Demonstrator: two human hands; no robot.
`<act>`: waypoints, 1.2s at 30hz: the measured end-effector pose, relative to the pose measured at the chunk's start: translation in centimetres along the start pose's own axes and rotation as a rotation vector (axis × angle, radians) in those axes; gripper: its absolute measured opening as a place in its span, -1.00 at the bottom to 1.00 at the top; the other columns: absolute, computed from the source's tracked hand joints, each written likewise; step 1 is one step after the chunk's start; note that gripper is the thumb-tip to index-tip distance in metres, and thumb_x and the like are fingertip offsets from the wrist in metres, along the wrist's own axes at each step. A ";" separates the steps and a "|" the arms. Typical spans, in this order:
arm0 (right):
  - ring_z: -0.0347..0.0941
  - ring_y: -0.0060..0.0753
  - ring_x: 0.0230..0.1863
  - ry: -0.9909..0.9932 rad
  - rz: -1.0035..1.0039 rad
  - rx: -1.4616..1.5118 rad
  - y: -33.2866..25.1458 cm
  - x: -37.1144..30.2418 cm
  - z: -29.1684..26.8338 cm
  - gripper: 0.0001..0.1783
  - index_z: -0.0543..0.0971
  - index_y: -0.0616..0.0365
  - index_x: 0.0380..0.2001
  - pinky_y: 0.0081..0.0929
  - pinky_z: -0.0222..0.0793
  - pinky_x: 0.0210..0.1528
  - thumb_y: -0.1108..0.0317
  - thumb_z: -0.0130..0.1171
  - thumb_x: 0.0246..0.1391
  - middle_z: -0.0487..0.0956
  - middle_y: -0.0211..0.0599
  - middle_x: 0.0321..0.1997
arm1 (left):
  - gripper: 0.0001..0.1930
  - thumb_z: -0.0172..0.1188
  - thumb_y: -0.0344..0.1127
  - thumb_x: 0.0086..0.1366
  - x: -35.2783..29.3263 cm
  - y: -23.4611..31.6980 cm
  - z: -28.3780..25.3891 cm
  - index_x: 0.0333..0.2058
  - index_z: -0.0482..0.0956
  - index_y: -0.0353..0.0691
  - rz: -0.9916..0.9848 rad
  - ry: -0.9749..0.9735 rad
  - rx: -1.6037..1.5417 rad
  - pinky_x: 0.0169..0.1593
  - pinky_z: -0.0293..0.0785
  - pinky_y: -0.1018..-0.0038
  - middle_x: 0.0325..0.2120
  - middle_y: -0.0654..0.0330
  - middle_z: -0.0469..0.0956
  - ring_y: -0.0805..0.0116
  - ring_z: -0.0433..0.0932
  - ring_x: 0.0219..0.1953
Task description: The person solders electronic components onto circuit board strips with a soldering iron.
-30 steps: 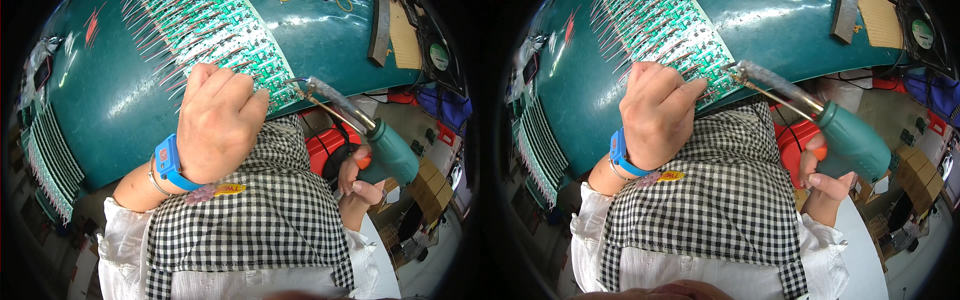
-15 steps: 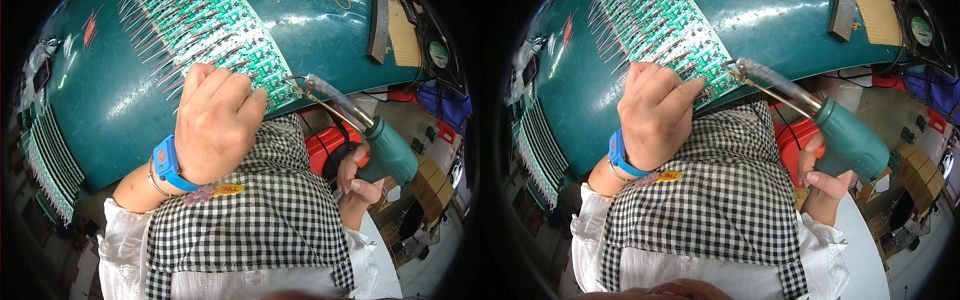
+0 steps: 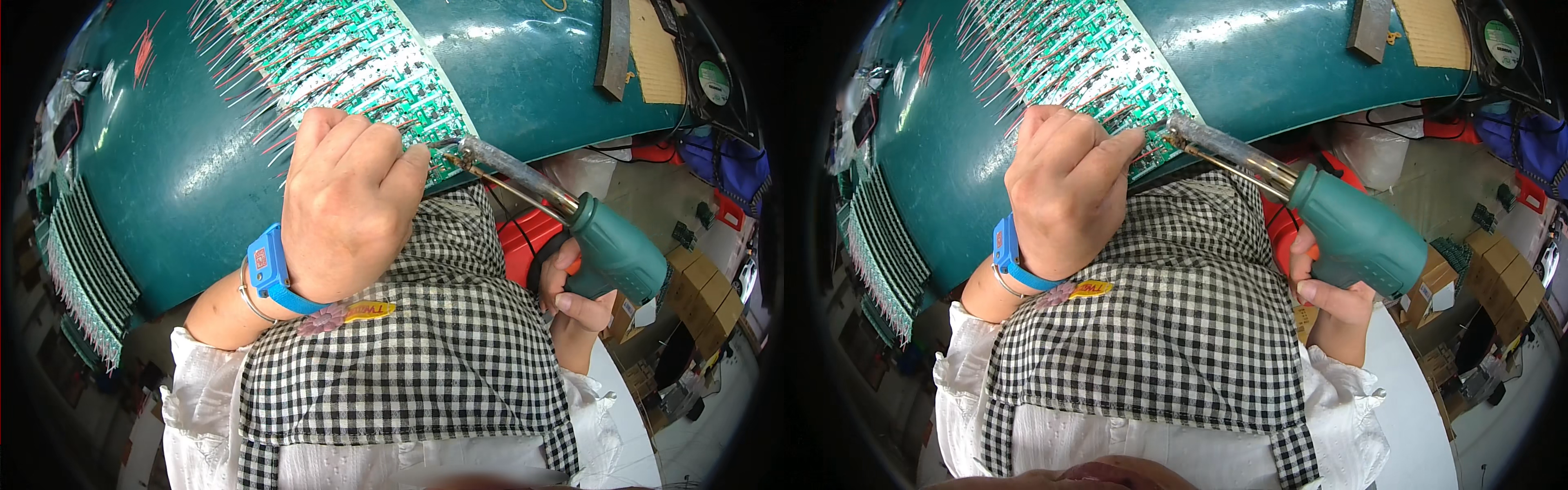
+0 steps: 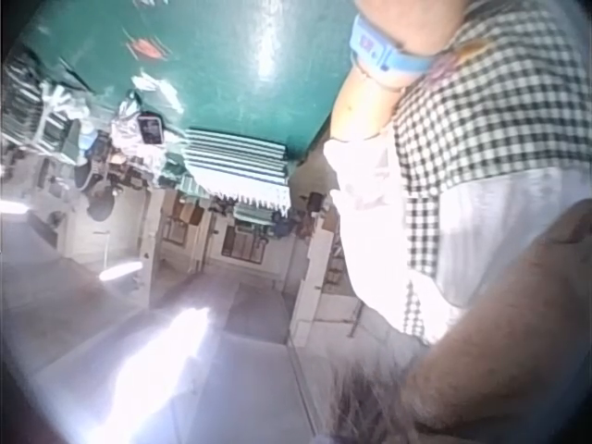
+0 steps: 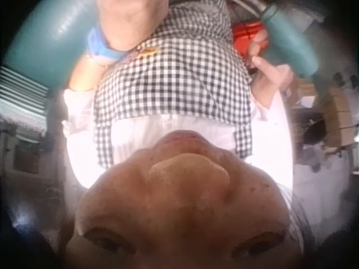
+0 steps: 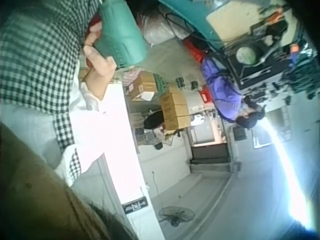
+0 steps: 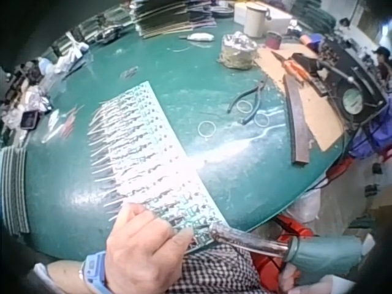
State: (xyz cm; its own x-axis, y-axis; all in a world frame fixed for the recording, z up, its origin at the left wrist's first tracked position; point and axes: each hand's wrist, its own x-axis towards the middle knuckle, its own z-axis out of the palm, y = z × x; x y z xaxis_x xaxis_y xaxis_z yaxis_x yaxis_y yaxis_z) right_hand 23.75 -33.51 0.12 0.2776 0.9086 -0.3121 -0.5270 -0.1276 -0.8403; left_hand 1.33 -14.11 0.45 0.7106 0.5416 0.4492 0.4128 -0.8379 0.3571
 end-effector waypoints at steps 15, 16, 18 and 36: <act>0.30 -0.45 -0.76 -0.181 -0.051 0.065 -0.3 1.0 -0.8 -0.40 0.35 0.59 -0.10 -0.61 0.24 -0.71 0.57 0.22 -0.33 0.43 -0.09 -0.60 | -0.68 0.30 -0.67 -0.21 -0.7 -0.4 0.3 -0.36 0.64 -0.29 0.026 0.044 -0.050 -0.37 0.31 0.36 -0.63 0.26 0.32 0.30 0.35 -0.57; 0.31 -0.44 -0.75 -0.168 -0.049 0.062 -0.3 0.9 -0.8 -0.38 0.34 0.59 -0.08 -0.61 0.24 -0.71 0.59 0.22 -0.33 0.44 -0.04 -0.51 | -0.71 0.27 -0.59 -0.20 -0.8 -0.6 0.5 -0.37 0.63 -0.32 0.043 0.070 -0.064 -0.35 0.31 0.34 -0.62 0.25 0.31 0.29 0.35 -0.56; 0.32 -0.44 -0.74 -0.153 -0.051 0.060 -0.2 0.6 -0.9 -0.37 0.33 0.60 -0.06 -0.61 0.25 -0.71 0.61 0.22 -0.33 0.46 0.01 -0.43 | -0.72 0.25 -0.51 -0.20 -0.8 -0.7 0.7 -0.38 0.61 -0.35 0.063 0.097 -0.079 -0.34 0.31 0.32 -0.61 0.24 0.29 0.28 0.35 -0.55; 0.24 -0.46 -0.79 0.021 0.000 -0.054 -0.4 0.5 0.3 -0.61 0.32 0.26 -0.36 -0.54 0.27 -0.76 0.49 0.21 -0.33 0.34 -0.28 -0.71 | -0.67 0.31 -0.69 -0.20 -0.8 -0.3 0.4 -0.36 0.64 -0.28 0.020 0.074 -0.056 -0.37 0.33 0.36 -0.62 0.26 0.35 0.31 0.36 -0.59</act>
State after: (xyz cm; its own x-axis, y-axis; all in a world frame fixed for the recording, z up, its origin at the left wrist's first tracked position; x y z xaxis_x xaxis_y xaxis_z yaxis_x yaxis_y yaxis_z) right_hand 23.89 -32.90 0.40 0.2947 0.9003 -0.3203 -0.4830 -0.1488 -0.8629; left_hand 0.89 -14.28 -0.35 0.6735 0.5301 0.5151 0.3650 -0.8445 0.3919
